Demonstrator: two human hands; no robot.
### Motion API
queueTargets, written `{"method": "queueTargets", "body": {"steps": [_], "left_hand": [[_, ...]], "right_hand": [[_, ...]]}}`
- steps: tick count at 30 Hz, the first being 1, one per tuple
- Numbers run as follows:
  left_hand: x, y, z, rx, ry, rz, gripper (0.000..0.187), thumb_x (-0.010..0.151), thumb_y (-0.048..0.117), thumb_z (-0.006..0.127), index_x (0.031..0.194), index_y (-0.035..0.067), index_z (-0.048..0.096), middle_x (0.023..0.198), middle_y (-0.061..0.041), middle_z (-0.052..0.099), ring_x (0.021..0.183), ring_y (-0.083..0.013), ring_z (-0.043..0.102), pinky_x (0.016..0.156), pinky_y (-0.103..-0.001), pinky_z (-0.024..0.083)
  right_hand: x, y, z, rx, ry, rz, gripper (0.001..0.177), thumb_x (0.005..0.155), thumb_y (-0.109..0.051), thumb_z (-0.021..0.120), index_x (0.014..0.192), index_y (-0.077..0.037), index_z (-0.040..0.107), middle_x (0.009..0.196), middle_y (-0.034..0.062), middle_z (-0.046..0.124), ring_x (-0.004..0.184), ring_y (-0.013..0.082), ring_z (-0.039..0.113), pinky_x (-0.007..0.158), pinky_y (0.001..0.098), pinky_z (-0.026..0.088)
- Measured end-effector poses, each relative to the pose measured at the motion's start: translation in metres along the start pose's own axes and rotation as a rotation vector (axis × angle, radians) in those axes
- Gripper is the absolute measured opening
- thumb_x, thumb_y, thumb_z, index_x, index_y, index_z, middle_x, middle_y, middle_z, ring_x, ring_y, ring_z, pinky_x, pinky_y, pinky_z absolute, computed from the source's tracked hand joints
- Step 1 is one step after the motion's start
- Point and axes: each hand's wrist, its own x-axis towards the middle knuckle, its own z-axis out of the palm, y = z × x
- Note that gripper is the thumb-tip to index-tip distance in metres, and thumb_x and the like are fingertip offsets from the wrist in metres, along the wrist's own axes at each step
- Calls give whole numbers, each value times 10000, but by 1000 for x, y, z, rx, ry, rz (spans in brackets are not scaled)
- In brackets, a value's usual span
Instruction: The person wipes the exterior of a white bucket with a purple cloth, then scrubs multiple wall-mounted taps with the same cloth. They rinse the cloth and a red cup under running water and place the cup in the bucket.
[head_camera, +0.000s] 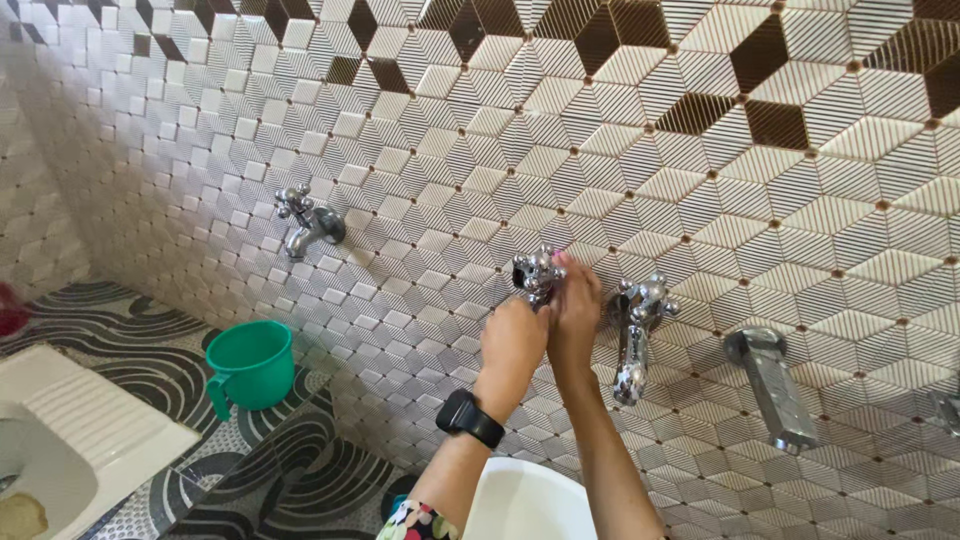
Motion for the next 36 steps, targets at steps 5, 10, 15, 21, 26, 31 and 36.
{"method": "queueTargets", "body": {"steps": [5, 10, 15, 21, 26, 31, 36], "left_hand": [[1, 2, -6, -9, -7, -23, 431, 927, 423, 673, 941, -7, 678, 907, -232, 727, 872, -436, 716, 767, -525, 577], [-3, 4, -6, -44, 20, -36, 426, 927, 418, 656, 941, -8, 675, 918, -230, 730, 875, -445, 714, 779, -536, 569], [-1, -1, -5, -5, 42, 47, 423, 958, 407, 635, 915, -12, 681, 876, -243, 730, 853, -451, 713, 746, -533, 573], [-2, -2, -4, -29, 58, 28, 436, 933, 419, 673, 867, -12, 691, 849, -256, 727, 829, -455, 715, 729, -527, 577], [-3, 1, -4, -30, 64, 19, 426, 929, 410, 679, 878, -13, 689, 859, -248, 731, 834, -455, 718, 739, -533, 575], [-4, 1, -7, -25, 50, 9, 430, 932, 417, 680, 886, -10, 689, 874, -250, 731, 848, -459, 714, 750, -537, 572], [-5, 2, -6, -35, 57, 5, 427, 927, 418, 679, 898, -9, 682, 876, -242, 735, 845, -454, 718, 740, -536, 577]], "right_hand": [[-29, -13, -4, 34, 61, 82, 364, 978, -127, 646, 1321, -9, 623, 1307, 191, 654, 1219, 343, 575, 1045, 456, 472], [-48, -1, 1, -56, 57, 125, 343, 1031, -137, 567, 1347, -24, 641, 1337, 171, 684, 1302, 358, 553, 1085, 463, 463], [-53, 8, -5, 182, -196, 462, 348, 1079, -275, 517, 1322, -69, 657, 860, 169, 622, 719, 256, 603, 642, 395, 501], [-111, -24, -99, 632, -167, 1066, 343, 1018, -285, 551, 1239, -54, 675, 647, 18, 552, 417, 77, 482, 342, 253, 347], [-70, -17, -167, 617, 382, 1017, 258, 994, -274, 494, 1186, -118, 569, 874, 54, 700, 457, 115, 568, 290, 213, 329], [16, -3, -154, 32, -279, 389, 225, 939, -245, 698, 1085, -111, 805, 1262, 137, 649, 1078, 250, 659, 880, 348, 528], [7, -28, -155, -108, -237, 395, 210, 913, -243, 686, 1052, -136, 801, 1227, 115, 672, 1024, 262, 664, 867, 339, 526]]}}
